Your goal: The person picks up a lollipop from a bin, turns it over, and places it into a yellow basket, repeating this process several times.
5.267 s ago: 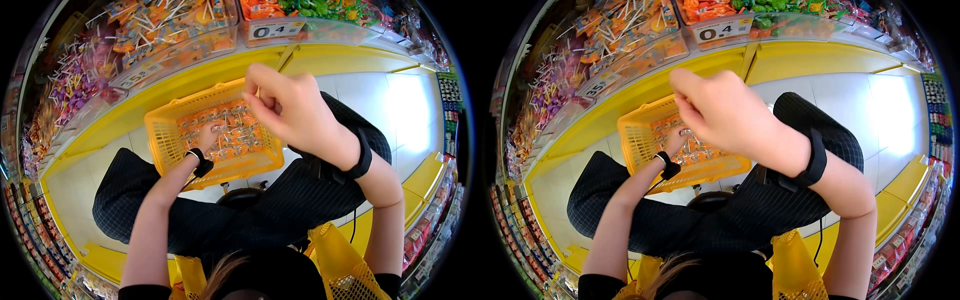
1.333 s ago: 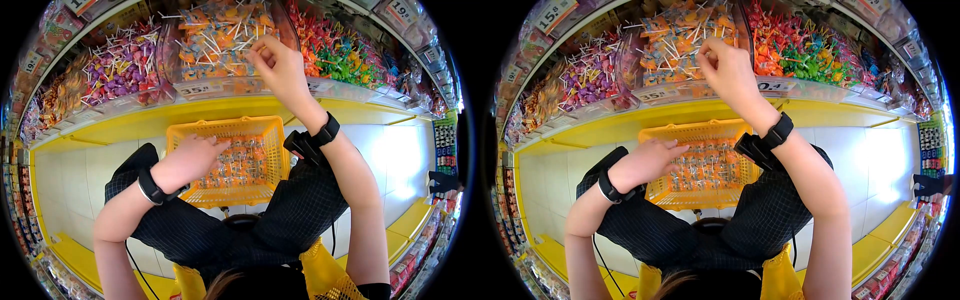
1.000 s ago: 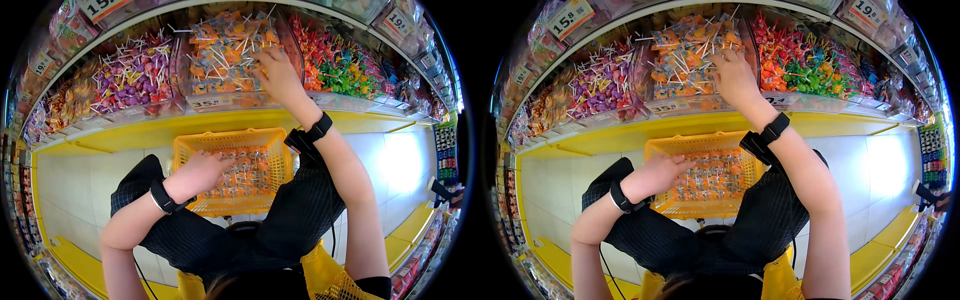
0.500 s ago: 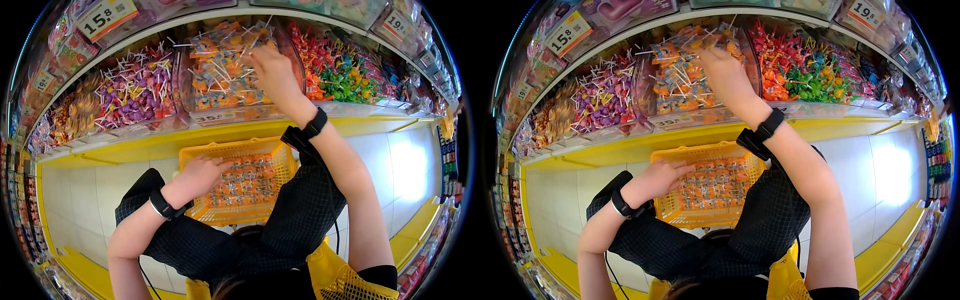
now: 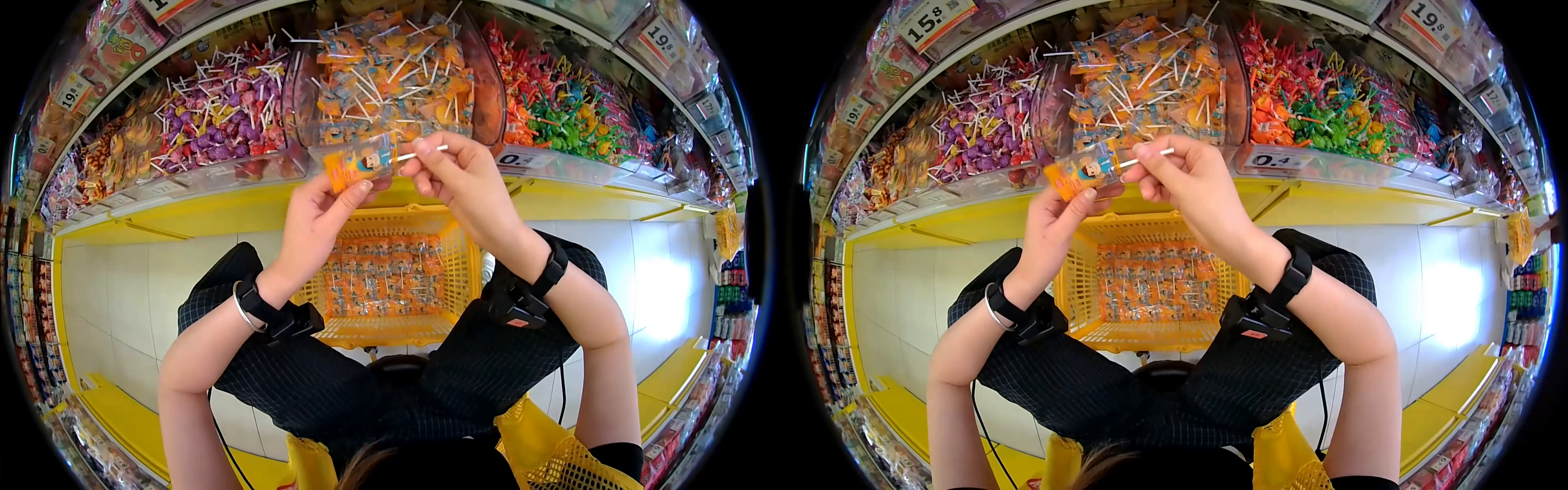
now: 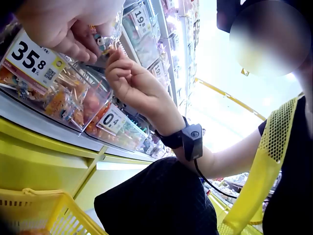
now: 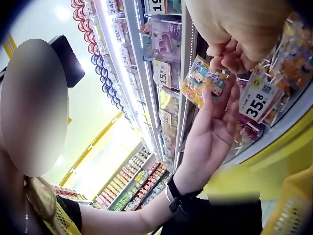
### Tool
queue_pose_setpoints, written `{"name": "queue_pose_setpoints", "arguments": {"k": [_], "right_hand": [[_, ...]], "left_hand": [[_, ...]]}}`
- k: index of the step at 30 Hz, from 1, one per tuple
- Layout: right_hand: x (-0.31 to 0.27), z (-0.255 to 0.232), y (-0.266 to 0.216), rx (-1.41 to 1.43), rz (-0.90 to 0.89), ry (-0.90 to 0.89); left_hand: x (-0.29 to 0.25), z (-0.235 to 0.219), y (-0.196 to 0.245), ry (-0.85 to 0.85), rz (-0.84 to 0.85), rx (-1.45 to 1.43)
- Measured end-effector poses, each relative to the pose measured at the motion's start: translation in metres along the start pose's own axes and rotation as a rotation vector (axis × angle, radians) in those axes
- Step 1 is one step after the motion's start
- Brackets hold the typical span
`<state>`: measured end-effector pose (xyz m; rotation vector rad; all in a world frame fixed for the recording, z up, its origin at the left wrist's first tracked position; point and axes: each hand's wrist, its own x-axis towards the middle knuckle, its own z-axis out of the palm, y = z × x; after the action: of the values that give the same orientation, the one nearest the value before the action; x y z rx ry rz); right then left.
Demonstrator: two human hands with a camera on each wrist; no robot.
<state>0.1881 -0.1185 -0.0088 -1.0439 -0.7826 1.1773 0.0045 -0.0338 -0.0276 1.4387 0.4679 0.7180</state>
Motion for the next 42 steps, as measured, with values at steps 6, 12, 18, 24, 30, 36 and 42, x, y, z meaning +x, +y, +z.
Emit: {"name": "queue_pose_setpoints", "arguments": {"k": [6,12,18,24,30,36,42], "right_hand": [[-0.03,-0.015,0.0,-0.486,0.016,-0.135],[-0.058,-0.017,0.007,-0.693,0.015,-0.299],[-0.056,-0.021,-0.001,-0.784,0.022,-0.364],[-0.049,-0.028,-0.013,-0.801,0.024,-0.449],[-0.051,-0.024,-0.029,-0.801,0.182,-0.481],[-0.048,-0.025,-0.022,-0.595,0.266,-0.584],[-0.057,-0.013,0.007,-0.538,0.244,-0.506]], "left_hand": [[-0.009,0.001,-0.007,0.039,0.047,0.216],[-0.024,0.014,-0.009,-0.009,-0.075,0.113],[-0.027,0.01,-0.016,-0.097,-0.205,0.054],[-0.027,0.008,-0.003,-0.138,-0.266,0.109],[-0.023,-0.001,0.004,-0.221,-0.294,0.13],[-0.028,-0.01,0.009,-0.373,-0.298,0.056],[-0.029,-0.006,0.007,-0.123,-0.272,0.14]]}}
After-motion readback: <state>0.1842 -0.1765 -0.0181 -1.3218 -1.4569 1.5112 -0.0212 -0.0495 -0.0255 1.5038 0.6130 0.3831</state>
